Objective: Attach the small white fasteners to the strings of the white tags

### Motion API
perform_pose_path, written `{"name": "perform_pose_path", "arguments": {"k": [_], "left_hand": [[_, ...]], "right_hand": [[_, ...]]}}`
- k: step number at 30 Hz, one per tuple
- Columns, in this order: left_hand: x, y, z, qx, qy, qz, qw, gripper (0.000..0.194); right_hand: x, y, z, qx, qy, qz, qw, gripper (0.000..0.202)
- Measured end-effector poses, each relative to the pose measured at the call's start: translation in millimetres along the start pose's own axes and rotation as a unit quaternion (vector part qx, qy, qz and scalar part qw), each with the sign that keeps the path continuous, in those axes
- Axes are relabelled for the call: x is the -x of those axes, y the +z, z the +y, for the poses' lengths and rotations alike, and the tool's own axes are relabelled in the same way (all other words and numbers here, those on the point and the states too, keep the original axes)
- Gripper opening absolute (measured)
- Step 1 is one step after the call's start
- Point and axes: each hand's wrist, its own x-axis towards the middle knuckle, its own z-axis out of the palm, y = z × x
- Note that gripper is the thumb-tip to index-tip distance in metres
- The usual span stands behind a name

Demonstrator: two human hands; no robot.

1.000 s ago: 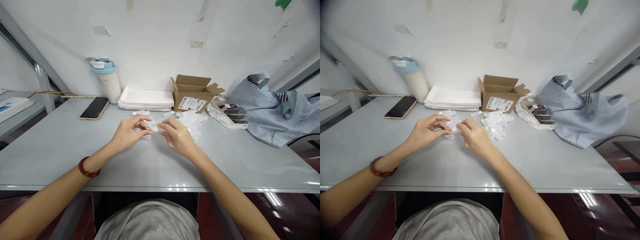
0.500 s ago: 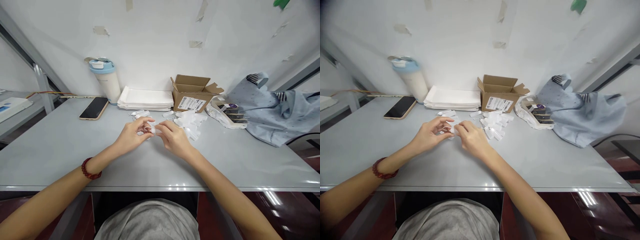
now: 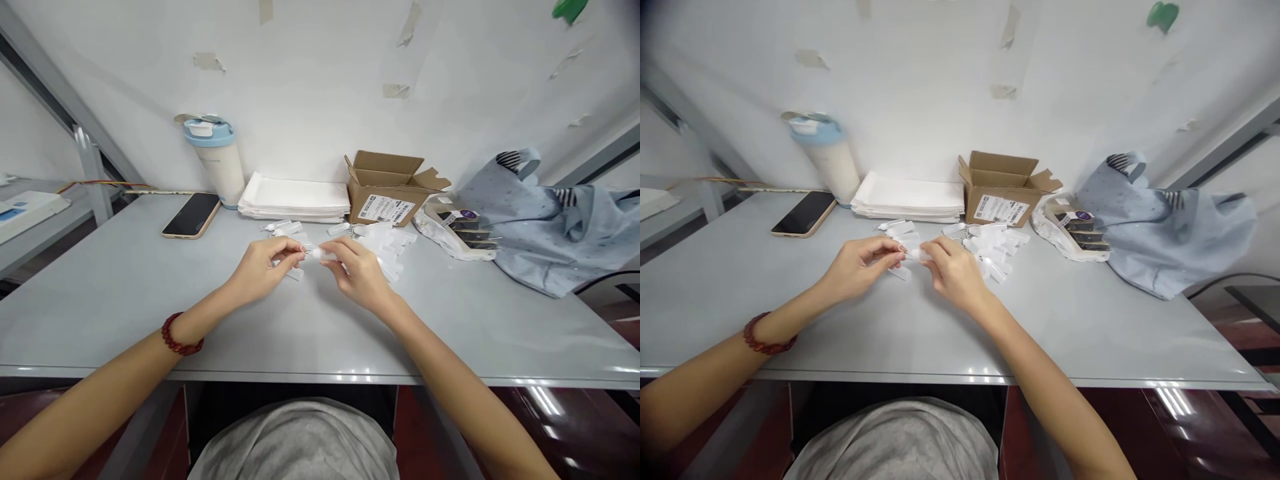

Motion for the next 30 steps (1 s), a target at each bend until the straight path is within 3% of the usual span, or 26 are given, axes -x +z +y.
{"name": "perform_pose_path", "arguments": {"k": [8, 13, 23, 30], "left_hand": [[4.7, 3.7, -1.6, 0.002, -0.014, 0.003, 1.000, 0.012], [5.0, 4.5, 0.4, 0.018, -0.012, 0.000, 1.000, 0.011], [-0.4, -0.2, -3.7, 0.017, 0.008, 0.010, 1.000, 0.020], [-2.4, -4.7, 2.0, -0.008, 0.004, 0.012, 1.000, 0.020]], "right_hand": [[7.8, 10.7, -6.0, 0.063, -0.077, 0.045, 0.994, 0.018], [8.2, 13.6, -7.6, 0.045, -0.083, 0.063, 0.994, 0.018], [2.3, 10.7, -2.9, -0.013, -0.001, 0.047, 0.999, 0.019], [0.0, 5.1, -3.1, -0.008, 0.014, 0.028, 0.999, 0.017]]}}
